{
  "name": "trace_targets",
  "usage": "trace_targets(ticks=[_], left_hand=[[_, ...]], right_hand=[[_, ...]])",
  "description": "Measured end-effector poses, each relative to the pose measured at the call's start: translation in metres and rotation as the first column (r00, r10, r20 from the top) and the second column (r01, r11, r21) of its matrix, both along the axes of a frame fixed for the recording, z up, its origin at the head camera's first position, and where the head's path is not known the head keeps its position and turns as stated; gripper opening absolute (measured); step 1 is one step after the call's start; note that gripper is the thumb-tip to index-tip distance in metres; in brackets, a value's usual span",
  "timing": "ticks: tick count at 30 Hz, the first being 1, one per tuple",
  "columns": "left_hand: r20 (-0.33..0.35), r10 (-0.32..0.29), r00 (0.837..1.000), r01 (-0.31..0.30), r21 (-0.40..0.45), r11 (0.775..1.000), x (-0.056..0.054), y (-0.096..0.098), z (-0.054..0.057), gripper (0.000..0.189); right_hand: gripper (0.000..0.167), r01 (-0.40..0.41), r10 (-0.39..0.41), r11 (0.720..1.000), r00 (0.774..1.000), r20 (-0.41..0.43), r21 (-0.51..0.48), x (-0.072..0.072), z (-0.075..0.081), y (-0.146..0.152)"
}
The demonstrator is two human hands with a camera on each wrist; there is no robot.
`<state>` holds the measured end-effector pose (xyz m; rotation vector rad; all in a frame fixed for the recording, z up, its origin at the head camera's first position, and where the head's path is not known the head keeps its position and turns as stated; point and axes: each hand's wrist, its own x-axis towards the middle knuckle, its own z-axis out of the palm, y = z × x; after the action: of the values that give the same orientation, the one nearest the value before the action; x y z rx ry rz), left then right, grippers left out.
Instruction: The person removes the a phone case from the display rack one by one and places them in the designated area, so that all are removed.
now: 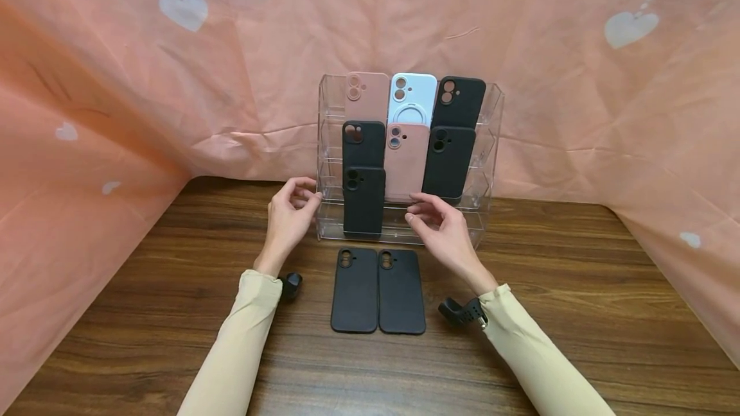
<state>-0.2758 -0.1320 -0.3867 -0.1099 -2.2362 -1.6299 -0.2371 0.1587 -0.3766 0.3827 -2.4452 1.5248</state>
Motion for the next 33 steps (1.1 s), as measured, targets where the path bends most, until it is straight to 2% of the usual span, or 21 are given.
trace_targets(ticks=[11, 23, 33], left_hand=[[-0.003, -0.007, 1.000, 0.007, 0.009, 1.000, -0.002, 0.000, 0.000, 0.021], [0.016, -0.009, 1.000, 0.009, 0.000, 1.000, -0.001, -0.001, 0.001, 0.018], [0.026, -0.022, 0.999, 0.022, -0.006, 1.000, -0.001, 0.000, 0.003, 0.017]], right_hand=[[0.042, -0.030, 0.029, 0.998, 0.999, -0.020, -0.051, -0.012, 0.002, -0.011], [0.043, -0.047, 0.048, 0.995, 0.999, 0.007, -0.093, -0.020, 0.003, -0.023], [0.043, -0.051, 0.052, 0.991, 0.999, 0.008, -0.126, -0.027, -0.002, -0.032]])
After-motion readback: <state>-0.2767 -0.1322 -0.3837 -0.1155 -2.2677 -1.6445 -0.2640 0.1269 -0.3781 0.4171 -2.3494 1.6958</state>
